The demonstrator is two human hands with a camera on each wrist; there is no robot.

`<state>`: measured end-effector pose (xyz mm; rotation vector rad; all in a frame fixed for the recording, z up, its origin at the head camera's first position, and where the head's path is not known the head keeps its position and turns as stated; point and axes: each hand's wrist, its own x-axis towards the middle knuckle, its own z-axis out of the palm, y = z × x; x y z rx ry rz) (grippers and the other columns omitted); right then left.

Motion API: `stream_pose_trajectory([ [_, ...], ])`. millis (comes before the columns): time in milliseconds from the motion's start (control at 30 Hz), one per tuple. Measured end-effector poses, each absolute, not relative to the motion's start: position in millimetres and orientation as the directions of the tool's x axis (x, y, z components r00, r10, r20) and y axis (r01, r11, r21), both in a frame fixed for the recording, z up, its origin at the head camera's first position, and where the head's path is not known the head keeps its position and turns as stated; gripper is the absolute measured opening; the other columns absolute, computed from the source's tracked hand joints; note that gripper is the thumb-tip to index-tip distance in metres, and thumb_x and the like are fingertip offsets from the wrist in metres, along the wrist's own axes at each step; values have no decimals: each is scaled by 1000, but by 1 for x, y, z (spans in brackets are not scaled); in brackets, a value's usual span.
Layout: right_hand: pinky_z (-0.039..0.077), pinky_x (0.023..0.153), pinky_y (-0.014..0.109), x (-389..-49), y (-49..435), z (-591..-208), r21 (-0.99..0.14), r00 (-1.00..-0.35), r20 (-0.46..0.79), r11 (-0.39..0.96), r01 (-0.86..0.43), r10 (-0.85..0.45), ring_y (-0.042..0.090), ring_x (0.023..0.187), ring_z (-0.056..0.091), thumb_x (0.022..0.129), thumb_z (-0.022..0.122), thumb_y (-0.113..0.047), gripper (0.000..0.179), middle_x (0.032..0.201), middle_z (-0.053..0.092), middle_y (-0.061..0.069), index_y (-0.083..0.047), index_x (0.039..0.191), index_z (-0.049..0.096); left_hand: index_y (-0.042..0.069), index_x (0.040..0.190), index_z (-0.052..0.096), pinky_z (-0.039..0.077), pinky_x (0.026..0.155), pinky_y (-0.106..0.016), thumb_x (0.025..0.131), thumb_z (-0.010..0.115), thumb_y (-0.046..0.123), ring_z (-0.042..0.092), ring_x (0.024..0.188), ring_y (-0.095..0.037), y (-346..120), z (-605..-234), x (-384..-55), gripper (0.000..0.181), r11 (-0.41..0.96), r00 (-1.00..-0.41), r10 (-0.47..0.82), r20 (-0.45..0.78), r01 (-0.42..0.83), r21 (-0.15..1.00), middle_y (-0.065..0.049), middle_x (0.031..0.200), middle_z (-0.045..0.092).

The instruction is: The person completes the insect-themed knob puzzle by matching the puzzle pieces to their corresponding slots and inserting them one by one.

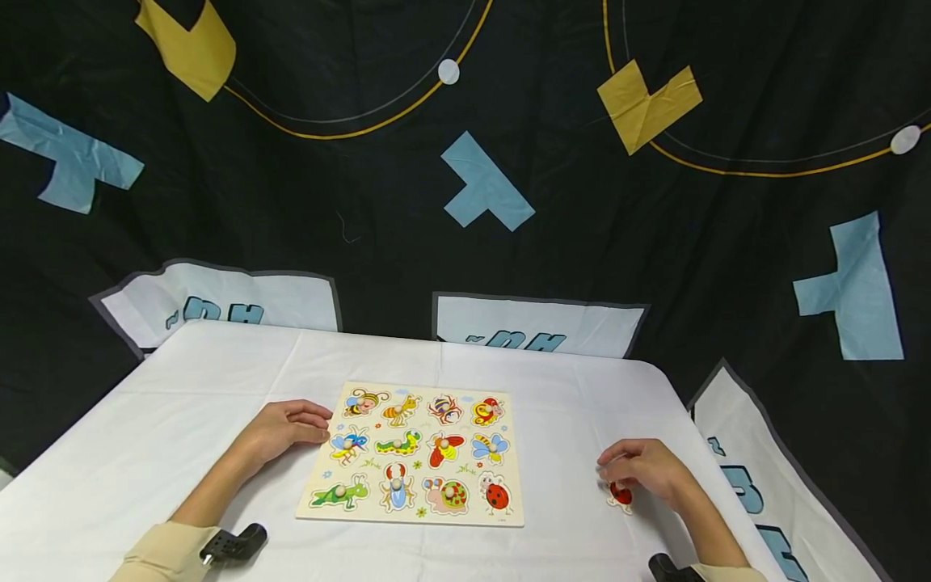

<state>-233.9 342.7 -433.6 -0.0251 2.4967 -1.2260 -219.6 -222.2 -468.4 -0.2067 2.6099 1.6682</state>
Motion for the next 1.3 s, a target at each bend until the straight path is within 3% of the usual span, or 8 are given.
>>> stream_pose_trajectory([
  [500, 50, 70, 33, -233, 363, -439, -789, -896, -373, 591, 169, -241, 17, 79, 60, 87, 74, -17, 23, 84, 71, 0, 0, 102, 71, 4, 112, 73, 47, 79, -27, 75, 85, 15, 65, 82, -9, -223, -464, -220, 40, 475, -991, -98, -93, -128, 870, -2, 90, 77],
  [1300, 52, 72, 31, -234, 371, -443, -816, -875, -367, 561, 141, -315, 16, 79, 62, 84, 73, -10, 22, 83, 70, -1, 3, 102, 71, 4, 110, 74, 47, 78, -26, 75, 84, 12, 65, 82, -11, -220, -466, -217, 38, 458, -988, -116, -105, -147, 877, -2, 87, 77],
])
